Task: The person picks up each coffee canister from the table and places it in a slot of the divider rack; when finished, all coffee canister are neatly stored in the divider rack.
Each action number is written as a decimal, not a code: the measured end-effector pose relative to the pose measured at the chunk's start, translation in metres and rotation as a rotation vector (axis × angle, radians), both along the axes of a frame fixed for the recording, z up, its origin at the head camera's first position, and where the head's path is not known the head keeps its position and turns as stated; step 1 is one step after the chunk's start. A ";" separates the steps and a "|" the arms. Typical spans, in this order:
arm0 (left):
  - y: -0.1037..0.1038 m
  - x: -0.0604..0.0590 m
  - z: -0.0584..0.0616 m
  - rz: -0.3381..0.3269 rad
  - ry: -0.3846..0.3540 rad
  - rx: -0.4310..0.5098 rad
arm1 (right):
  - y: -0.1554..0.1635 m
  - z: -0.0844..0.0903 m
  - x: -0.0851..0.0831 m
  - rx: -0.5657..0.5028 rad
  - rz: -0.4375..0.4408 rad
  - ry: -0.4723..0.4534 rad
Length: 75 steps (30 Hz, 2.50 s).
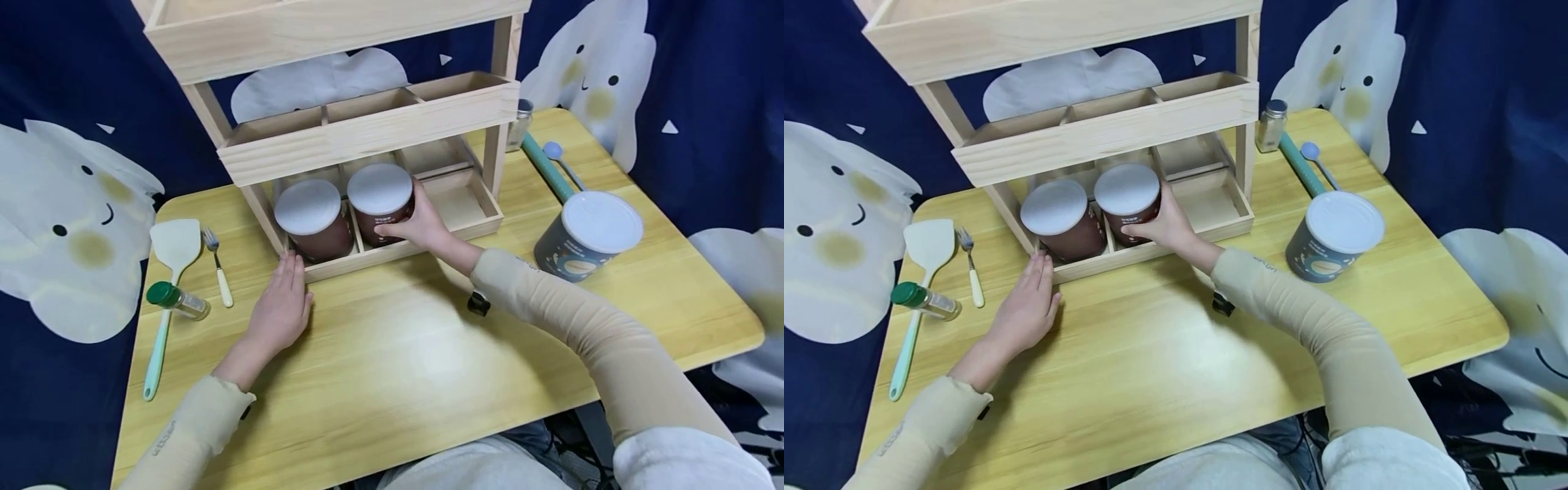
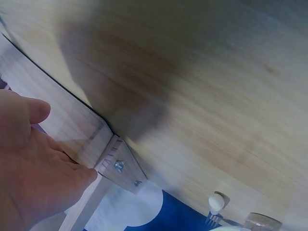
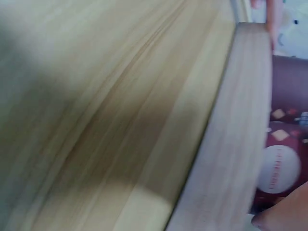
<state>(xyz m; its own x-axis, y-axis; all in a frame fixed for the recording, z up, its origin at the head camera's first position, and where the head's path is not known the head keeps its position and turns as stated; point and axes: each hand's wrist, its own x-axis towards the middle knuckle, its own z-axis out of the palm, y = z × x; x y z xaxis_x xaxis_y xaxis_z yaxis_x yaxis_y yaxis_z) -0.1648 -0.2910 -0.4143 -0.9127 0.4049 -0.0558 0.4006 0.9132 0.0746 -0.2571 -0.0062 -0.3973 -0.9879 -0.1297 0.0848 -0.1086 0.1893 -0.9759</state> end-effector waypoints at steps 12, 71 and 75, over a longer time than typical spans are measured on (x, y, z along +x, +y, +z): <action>-0.001 -0.005 0.004 -0.022 -0.030 0.033 | 0.051 0.013 0.073 0.076 -0.026 -0.087; -0.002 0.002 -0.004 -0.070 0.060 0.059 | 0.220 -0.066 0.131 -0.095 -0.641 0.051; -0.002 0.002 -0.002 -0.064 0.056 0.055 | 0.221 -0.067 0.126 -0.143 -0.640 0.083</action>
<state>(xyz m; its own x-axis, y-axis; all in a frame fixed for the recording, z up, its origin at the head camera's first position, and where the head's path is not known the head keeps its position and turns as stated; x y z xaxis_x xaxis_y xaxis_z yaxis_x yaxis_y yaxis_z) -0.1623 -0.2935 -0.4166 -0.8858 0.4636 0.0187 0.4631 0.8807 0.0995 -0.1315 0.2143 -0.4647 -0.8557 0.4991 0.1366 -0.0936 0.1104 -0.9895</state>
